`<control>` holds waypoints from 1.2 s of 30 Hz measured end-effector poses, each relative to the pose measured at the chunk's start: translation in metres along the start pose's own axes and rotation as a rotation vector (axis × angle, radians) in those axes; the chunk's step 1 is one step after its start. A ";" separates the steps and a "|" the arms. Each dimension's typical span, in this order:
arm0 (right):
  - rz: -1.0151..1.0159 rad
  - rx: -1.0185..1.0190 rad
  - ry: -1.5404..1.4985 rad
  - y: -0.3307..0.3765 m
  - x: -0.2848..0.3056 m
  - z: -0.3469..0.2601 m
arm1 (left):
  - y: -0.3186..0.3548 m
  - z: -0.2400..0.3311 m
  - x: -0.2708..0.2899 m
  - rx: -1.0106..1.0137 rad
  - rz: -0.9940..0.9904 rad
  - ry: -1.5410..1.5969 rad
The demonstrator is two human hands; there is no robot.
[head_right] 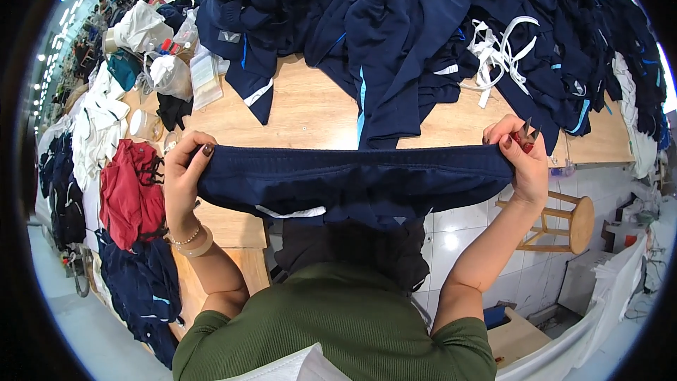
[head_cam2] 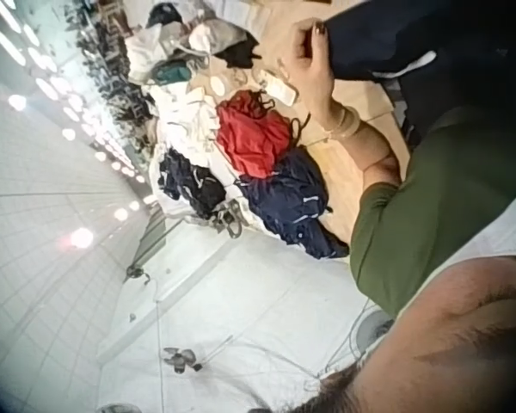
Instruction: The person is trimming loose threads from blue garments using thread snips at a textile manufacturing workbench.
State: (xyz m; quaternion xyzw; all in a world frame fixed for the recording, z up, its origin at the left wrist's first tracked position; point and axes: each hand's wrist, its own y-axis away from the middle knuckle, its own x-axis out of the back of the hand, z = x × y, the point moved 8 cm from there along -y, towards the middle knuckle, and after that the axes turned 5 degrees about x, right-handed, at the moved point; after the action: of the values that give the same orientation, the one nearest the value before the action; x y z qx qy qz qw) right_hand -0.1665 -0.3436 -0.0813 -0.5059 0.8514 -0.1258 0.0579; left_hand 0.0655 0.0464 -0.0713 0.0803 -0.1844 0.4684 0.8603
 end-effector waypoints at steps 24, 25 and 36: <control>0.240 0.183 1.164 -0.108 -0.026 0.234 | -0.119 -0.161 -0.117 -0.083 0.489 -0.830; 0.225 0.174 1.153 -0.111 -0.025 0.234 | -0.121 -0.163 -0.115 -0.072 0.486 -0.788; 0.252 0.126 1.020 -0.107 -0.023 0.232 | -0.118 -0.167 -0.114 -0.075 0.435 -0.691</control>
State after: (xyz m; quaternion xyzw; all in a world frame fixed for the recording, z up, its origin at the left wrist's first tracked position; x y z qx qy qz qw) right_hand -0.0119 -0.4086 -0.2761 -0.2697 0.8165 -0.3987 -0.3187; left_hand 0.1482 -0.0542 -0.2655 0.1609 -0.4921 0.5776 0.6310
